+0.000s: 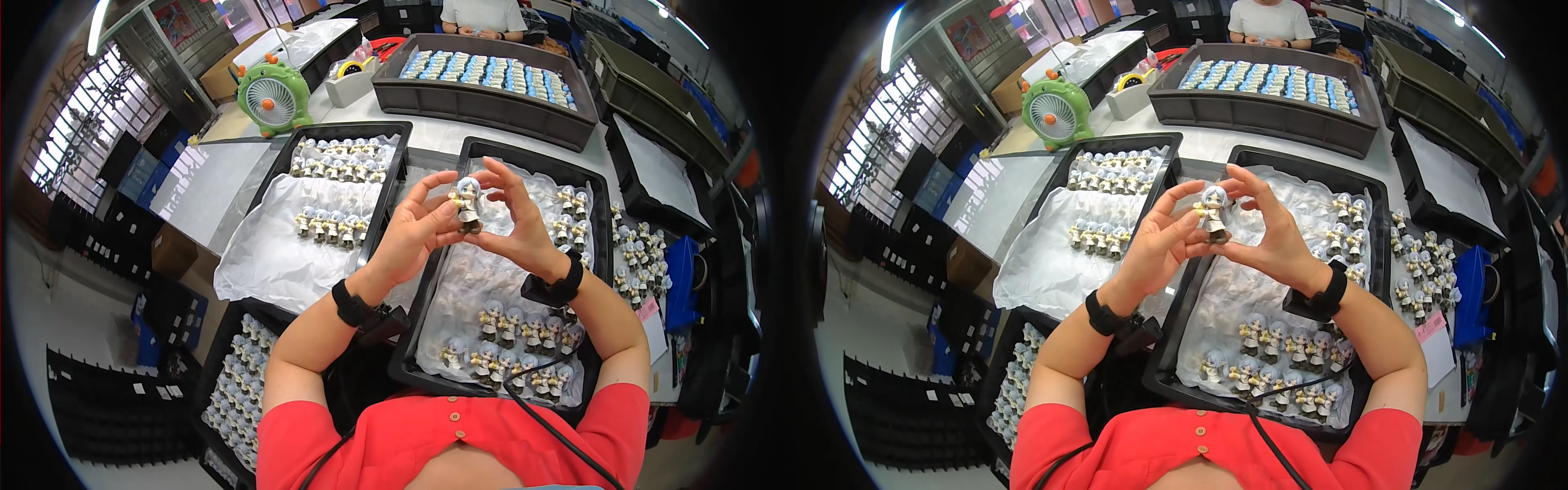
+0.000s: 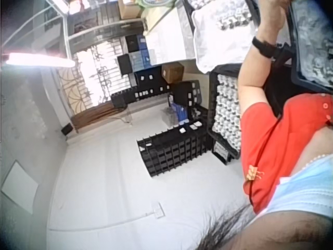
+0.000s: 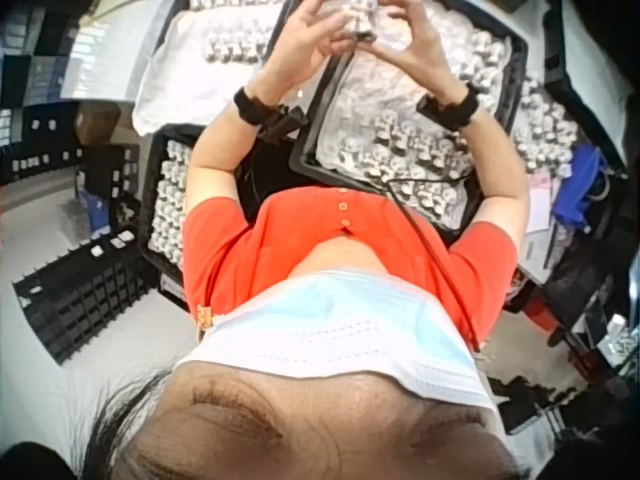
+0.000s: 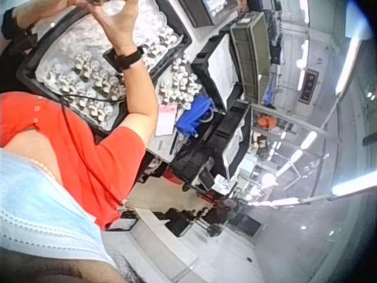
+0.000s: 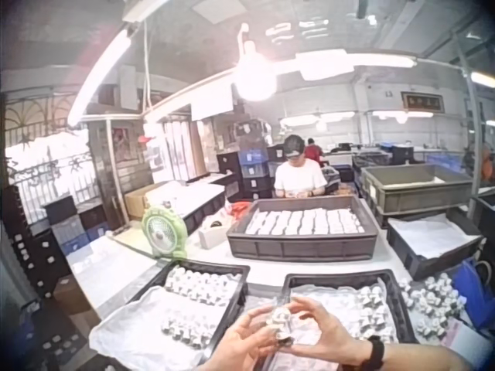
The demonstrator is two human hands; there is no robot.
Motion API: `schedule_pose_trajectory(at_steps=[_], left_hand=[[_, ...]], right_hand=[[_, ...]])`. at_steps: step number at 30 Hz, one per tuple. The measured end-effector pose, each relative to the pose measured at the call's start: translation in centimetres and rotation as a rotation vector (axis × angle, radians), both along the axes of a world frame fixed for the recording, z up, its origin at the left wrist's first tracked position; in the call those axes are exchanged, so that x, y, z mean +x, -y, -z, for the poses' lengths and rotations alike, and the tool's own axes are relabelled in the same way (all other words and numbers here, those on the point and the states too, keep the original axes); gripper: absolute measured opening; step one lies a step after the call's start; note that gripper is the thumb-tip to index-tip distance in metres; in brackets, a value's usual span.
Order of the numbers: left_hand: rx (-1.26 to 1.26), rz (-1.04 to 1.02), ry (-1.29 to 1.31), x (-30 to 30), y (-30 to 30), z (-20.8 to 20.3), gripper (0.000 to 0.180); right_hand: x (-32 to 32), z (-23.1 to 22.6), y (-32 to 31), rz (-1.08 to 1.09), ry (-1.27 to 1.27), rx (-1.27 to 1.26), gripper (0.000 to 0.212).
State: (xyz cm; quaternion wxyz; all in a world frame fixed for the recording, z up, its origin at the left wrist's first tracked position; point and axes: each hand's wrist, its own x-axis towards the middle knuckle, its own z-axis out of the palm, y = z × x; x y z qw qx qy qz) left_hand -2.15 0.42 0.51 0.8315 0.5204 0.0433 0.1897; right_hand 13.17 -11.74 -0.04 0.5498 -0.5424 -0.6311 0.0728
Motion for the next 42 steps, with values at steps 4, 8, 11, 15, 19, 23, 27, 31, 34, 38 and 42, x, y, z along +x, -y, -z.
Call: schedule_pose_trajectory(at_steps=[4, 8, 11, 15, 19, 23, 27, 31, 34, 38, 42], left_hand=[[0.131, -0.091, -0.124, 0.1, -0.2, 0.7, 0.039], [0.016, 0.088, -0.069, 0.2, 0.4, 0.3, 0.039], [0.033, 0.165, -0.048, 0.2, 0.4, 0.6, 0.044], [-0.091, 0.197, -0.010, 0.4, 0.3, 0.7, 0.043], [-0.164, 0.241, 0.018, 0.4, 0.1, 0.2, 0.040], [-0.168, 0.229, 0.012, 0.4, 0.2, 0.1, 0.041], [-0.159, 0.216, 0.002, 0.4, 0.1, 0.3, 0.042], [-0.150, 0.234, 0.016, 0.4, -0.3, 0.8, 0.044], [-0.148, 0.229, 0.009, 0.4, -0.3, 0.8, 0.044], [-0.153, 0.229, 0.010, 0.4, -0.3, 0.9, 0.044], [-0.150, 0.247, 0.008, 0.3, -0.5, 1.0, 0.043]], right_hand=[[-0.2, -0.5, 0.2, 0.041, 0.141, 0.073, 0.091], [-0.9, -0.3, 0.1, 0.000, 0.226, 0.151, 0.091], [-1.4, -0.2, 0.0, -0.034, 0.215, 0.154, 0.093], [-1.4, -0.3, 0.1, -0.059, 0.127, 0.100, 0.097], [-0.9, -0.2, -0.1, -0.068, 0.103, 0.048, 0.097], [-0.9, -0.1, 0.0, -0.068, 0.031, -0.045, 0.093], [-1.0, -0.1, -0.1, -0.109, -0.039, -0.058, 0.083], [-0.9, 0.1, -0.2, -0.147, -0.111, -0.077, 0.074], [-0.8, 0.1, -0.1, -0.168, -0.134, -0.094, 0.072], [-0.5, -0.2, 0.1, -0.217, -0.161, -0.181, 0.076], [-0.7, -0.5, 0.1, -0.222, -0.176, -0.132, 0.071]])
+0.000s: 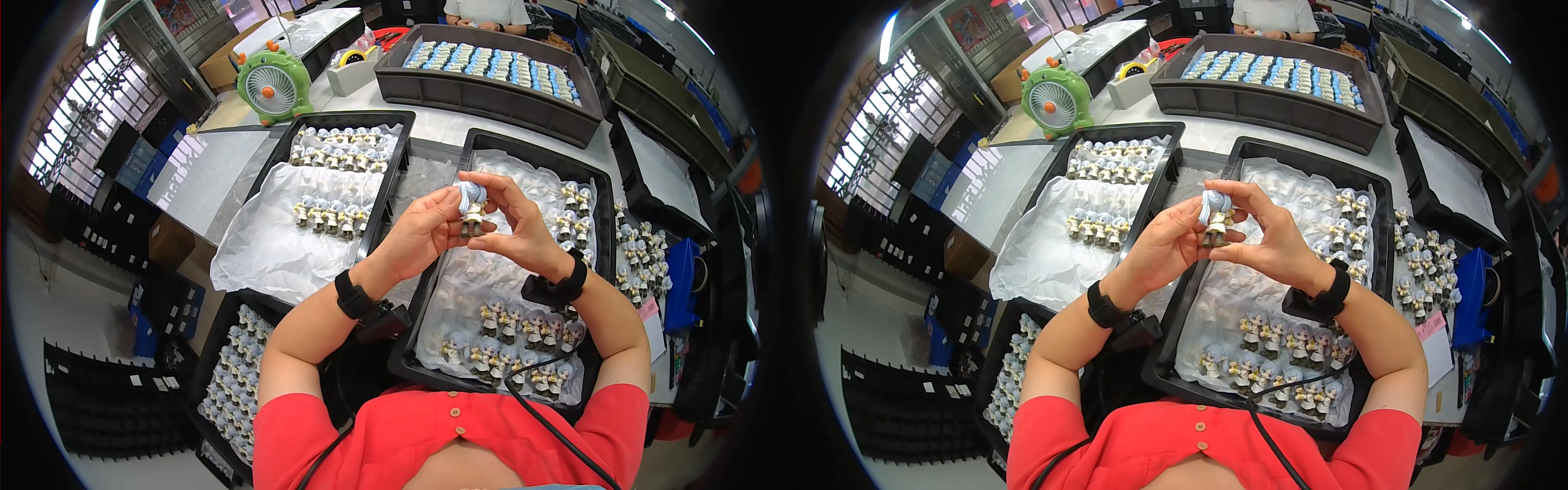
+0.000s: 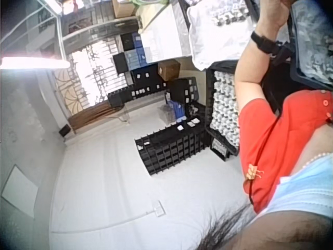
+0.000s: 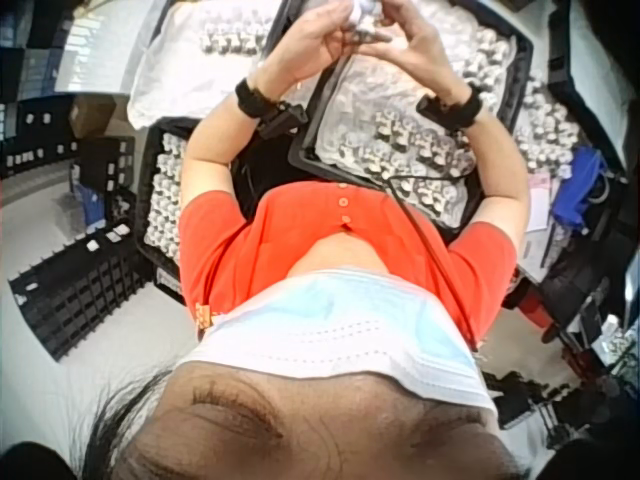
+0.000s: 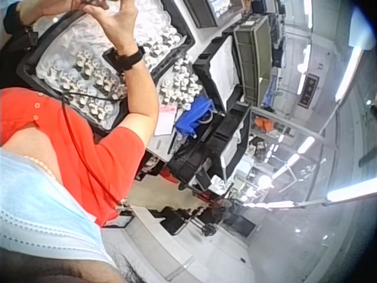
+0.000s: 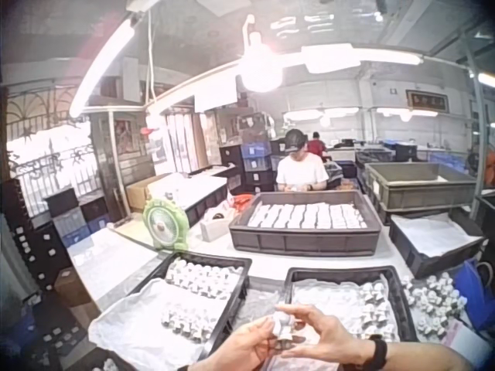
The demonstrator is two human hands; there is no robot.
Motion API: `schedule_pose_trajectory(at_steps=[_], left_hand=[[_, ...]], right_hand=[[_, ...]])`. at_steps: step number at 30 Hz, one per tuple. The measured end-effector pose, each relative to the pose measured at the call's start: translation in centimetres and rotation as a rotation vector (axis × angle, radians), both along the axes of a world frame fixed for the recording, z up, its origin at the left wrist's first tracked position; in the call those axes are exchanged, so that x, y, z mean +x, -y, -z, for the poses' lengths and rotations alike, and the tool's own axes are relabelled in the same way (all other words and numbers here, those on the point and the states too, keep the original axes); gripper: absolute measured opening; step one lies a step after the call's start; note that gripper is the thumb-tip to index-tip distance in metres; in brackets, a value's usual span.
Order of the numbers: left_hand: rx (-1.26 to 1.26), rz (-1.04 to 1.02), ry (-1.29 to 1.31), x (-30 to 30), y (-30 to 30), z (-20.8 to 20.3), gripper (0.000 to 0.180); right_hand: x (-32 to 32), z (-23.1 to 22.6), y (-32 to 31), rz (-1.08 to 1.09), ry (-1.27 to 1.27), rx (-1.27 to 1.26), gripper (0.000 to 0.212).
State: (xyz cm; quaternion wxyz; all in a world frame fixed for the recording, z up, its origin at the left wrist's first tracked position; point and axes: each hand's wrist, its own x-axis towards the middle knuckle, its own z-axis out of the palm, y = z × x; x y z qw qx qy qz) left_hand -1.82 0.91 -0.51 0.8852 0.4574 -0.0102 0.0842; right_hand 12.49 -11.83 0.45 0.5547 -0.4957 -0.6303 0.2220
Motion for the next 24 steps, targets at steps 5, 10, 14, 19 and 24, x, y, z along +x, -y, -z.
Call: schedule_pose_trajectory(at_steps=[5, 10, 14, 19, 24], left_hand=[[-0.043, 0.011, -0.036, -0.1, 0.3, -0.2, 0.044], [-0.131, 0.082, -0.013, 0.0, 0.0, 0.6, 0.044], [-0.078, -0.028, 0.012, 0.0, 0.0, 0.2, 0.044], [0.054, -0.316, -0.101, -0.9, -2.2, -2.7, 0.037], [0.871, -0.662, -0.224, -5.3, -10.0, -4.6, 0.045]], right_hand=[[-0.1, -0.2, 0.2, -0.074, -0.198, -0.029, 0.069], [-0.5, -0.5, 0.2, -0.160, -0.404, -0.174, 0.076], [0.0, 0.1, -0.2, -0.008, -0.057, -0.048, 0.075], [0.1, -0.1, -0.1, 0.095, 0.057, -0.025, 0.069], [1.0, -0.1, 0.6, 0.171, 0.127, -0.036, 0.057]])
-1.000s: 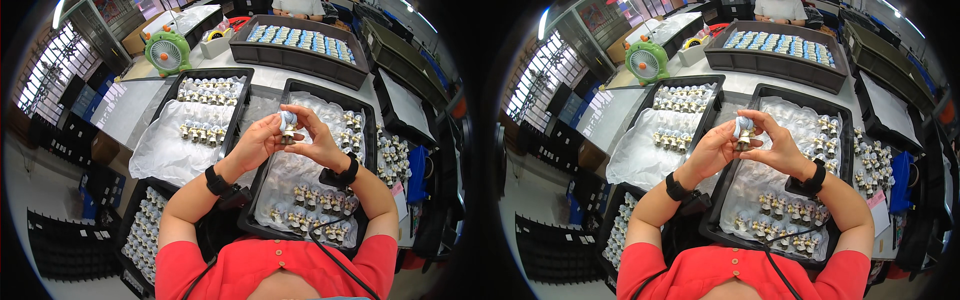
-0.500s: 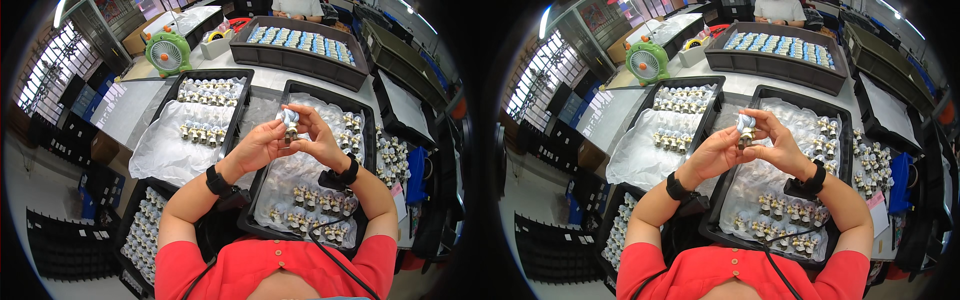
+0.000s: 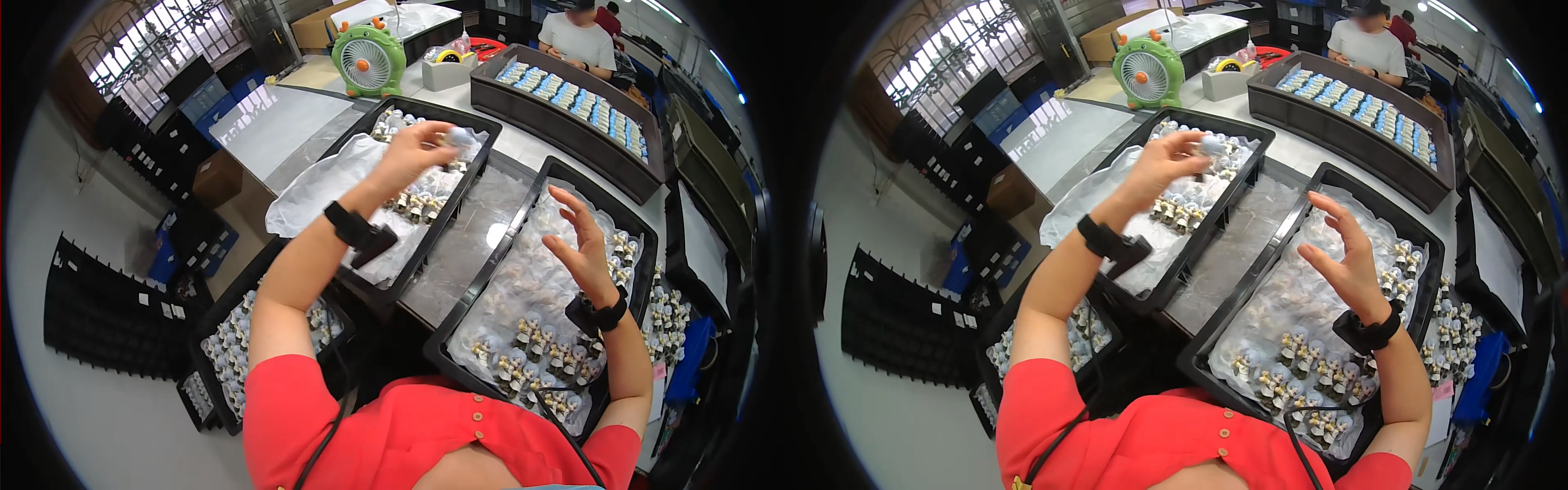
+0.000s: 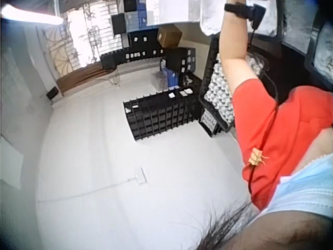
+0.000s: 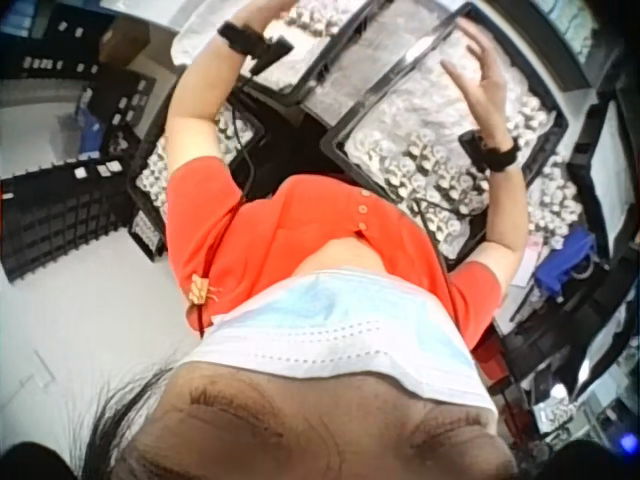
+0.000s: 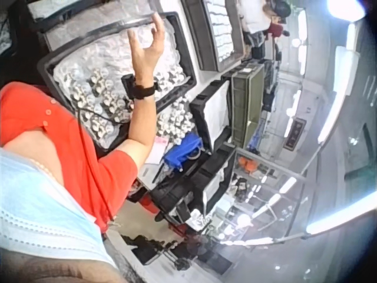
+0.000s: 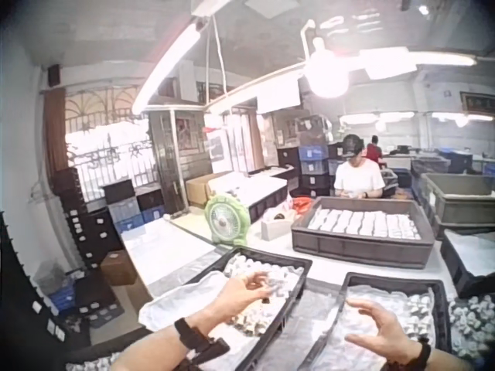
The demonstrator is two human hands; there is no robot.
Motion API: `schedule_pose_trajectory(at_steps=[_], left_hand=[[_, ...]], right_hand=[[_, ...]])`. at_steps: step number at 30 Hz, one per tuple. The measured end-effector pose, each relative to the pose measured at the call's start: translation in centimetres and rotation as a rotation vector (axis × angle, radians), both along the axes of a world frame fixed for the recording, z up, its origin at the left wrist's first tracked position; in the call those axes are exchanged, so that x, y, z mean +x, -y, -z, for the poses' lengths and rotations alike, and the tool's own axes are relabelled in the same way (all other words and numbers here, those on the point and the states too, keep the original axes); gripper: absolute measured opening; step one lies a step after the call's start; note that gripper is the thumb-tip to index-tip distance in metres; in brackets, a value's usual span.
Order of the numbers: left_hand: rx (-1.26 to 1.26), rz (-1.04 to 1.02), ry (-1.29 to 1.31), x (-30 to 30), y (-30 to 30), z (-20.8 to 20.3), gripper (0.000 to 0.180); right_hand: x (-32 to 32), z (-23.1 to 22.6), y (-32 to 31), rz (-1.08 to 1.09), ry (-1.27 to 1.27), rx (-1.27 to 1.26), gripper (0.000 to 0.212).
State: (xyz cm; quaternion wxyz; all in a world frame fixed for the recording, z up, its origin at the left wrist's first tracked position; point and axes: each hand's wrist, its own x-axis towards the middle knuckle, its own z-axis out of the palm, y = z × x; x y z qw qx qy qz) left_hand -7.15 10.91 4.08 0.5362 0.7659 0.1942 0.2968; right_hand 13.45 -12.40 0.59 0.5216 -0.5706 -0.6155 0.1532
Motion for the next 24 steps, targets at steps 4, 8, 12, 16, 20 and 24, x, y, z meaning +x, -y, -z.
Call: schedule_pose_trajectory(at_steps=[4, 8, 12, 16, 20, 24], left_hand=[[0.126, -0.449, -0.278, -7.2, -10.6, 6.0, 0.047], [0.321, -0.700, -0.643, -9.7, -15.1, 10.0, 0.045], [0.305, -0.582, -0.819, -8.4, -13.1, 9.0, 0.043], [0.187, -0.536, -0.833, -8.5, -13.4, 9.0, 0.039], [-0.050, -0.510, -0.795, -9.2, -13.6, 8.6, 0.037], [0.049, -0.528, -0.811, -9.3, -13.8, 9.2, 0.036]], right_hand=[[-0.5, -0.3, -0.8, -0.004, 0.066, 0.051, 0.051], [-0.4, -0.2, -0.9, 0.016, 0.149, 0.067, 0.048], [-0.1, 0.1, -0.9, 0.034, 0.164, 0.057, 0.046], [0.1, 0.0, -0.8, 0.038, 0.178, 0.060, 0.045], [0.1, -0.3, -0.9, 0.038, 0.207, 0.064, 0.041], [0.6, -0.3, -1.0, 0.061, 0.271, 0.105, 0.033]])
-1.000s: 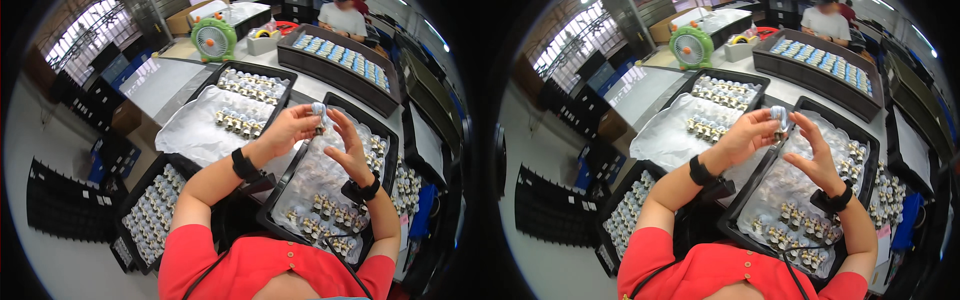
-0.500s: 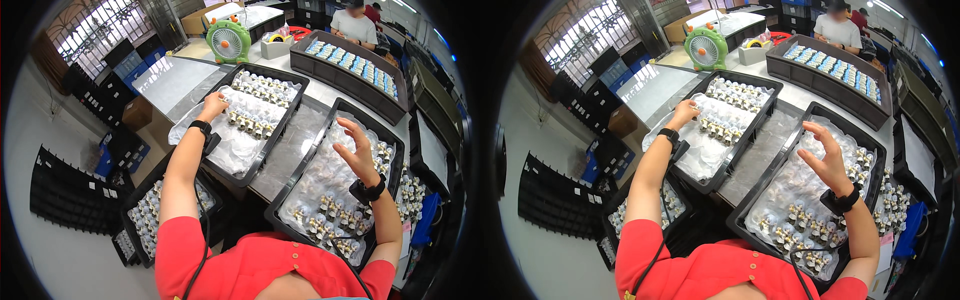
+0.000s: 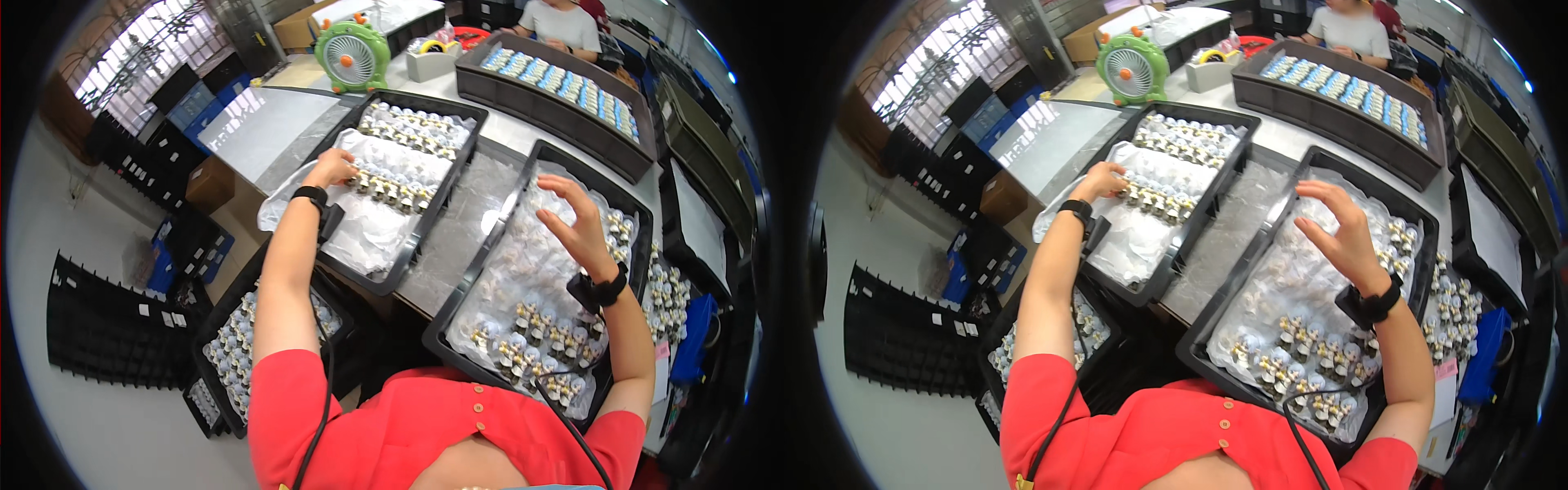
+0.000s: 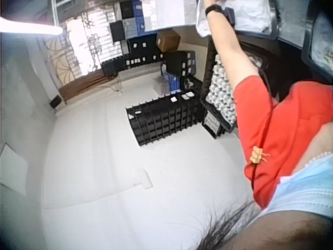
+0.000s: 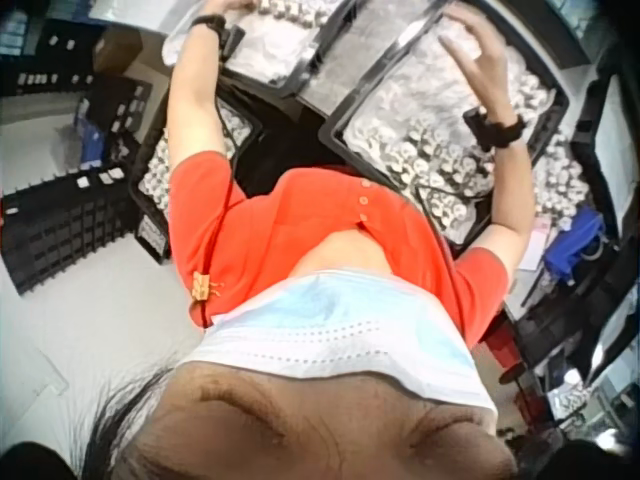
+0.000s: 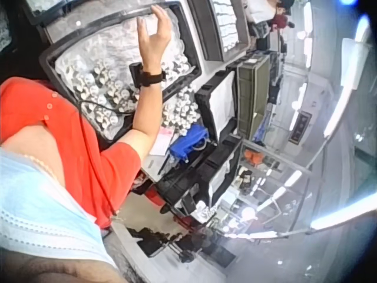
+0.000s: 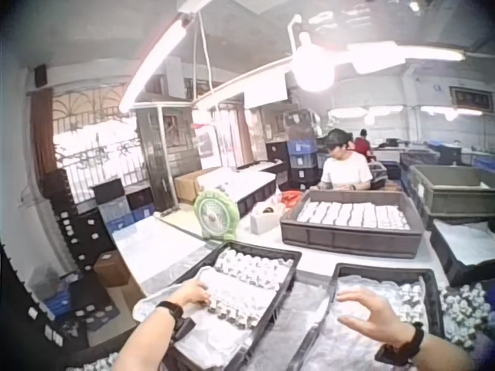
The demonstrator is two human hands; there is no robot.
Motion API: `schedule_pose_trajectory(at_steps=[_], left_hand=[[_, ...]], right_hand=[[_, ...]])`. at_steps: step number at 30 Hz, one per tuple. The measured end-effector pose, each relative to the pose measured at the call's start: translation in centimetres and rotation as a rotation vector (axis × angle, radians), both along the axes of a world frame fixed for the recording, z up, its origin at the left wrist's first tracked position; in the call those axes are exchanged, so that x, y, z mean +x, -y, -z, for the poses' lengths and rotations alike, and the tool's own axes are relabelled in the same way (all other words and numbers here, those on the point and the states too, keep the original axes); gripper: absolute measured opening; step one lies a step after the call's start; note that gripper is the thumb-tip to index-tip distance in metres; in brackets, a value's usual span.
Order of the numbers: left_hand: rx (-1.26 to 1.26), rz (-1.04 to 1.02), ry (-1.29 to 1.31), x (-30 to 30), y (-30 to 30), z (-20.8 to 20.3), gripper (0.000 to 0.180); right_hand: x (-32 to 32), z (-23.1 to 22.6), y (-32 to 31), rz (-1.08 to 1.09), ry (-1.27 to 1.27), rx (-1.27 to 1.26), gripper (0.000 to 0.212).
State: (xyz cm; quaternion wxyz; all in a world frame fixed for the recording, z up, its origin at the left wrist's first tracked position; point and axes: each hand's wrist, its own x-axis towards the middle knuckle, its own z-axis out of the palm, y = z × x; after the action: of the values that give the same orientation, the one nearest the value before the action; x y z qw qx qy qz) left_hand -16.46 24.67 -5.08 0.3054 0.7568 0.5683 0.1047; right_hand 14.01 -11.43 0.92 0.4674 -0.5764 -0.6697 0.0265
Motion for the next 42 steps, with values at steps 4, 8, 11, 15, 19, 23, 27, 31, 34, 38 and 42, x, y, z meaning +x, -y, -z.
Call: schedule_pose_trajectory(at_steps=[4, 8, 11, 15, 19, 23, 27, 31, 34, 38, 42], left_hand=[[0.017, 0.084, -0.018, -0.7, -1.9, 1.6, 0.036], [0.003, 0.113, 0.008, -1.4, -1.9, 1.7, 0.038], [0.021, 0.129, -0.026, -0.9, -0.7, 0.5, 0.040], [0.055, 0.145, -0.110, -0.6, -0.2, 0.1, 0.042], [0.220, 0.195, -0.099, -0.7, -1.4, 0.1, 0.043], [0.185, 0.286, 0.309, 2.8, 3.1, -3.4, 0.042], [0.185, 0.513, 0.628, 5.4, 10.0, -7.4, 0.038], [-0.042, 0.711, 0.731, 8.6, 17.3, -9.7, 0.030], [-0.091, 0.859, 0.806, 10.7, 19.9, -9.0, 0.033], [-0.288, 0.836, 0.944, 13.1, 23.0, -9.1, 0.041], [-0.108, 0.789, 0.950, 14.4, 24.6, -8.6, 0.064]], right_hand=[[1.0, 0.0, 0.1, 0.053, -0.033, -0.010, 0.029], [3.0, -1.6, 0.7, 0.107, -0.180, -0.016, 0.026], [5.1, -3.9, 1.4, 0.083, -0.305, -0.042, 0.027], [6.3, -6.3, 2.6, 0.093, -0.058, -0.438, 0.029], [6.6, -3.5, 4.0, 0.127, 0.504, -0.894, 0.049], [7.6, 1.9, 5.5, 0.149, 0.629, -1.056, 0.071], [6.8, 2.9, 3.9, 0.128, 0.728, -1.165, 0.068], [4.6, -1.5, 3.8, 0.073, 0.573, -0.947, 0.059], [1.5, -4.6, 2.3, -0.033, 0.319, -0.524, 0.064], [-1.0, -5.6, 1.1, -0.039, 0.086, -0.223, 0.071], [-1.0, -3.6, 0.5, 0.008, 0.044, -0.083, 0.069]])
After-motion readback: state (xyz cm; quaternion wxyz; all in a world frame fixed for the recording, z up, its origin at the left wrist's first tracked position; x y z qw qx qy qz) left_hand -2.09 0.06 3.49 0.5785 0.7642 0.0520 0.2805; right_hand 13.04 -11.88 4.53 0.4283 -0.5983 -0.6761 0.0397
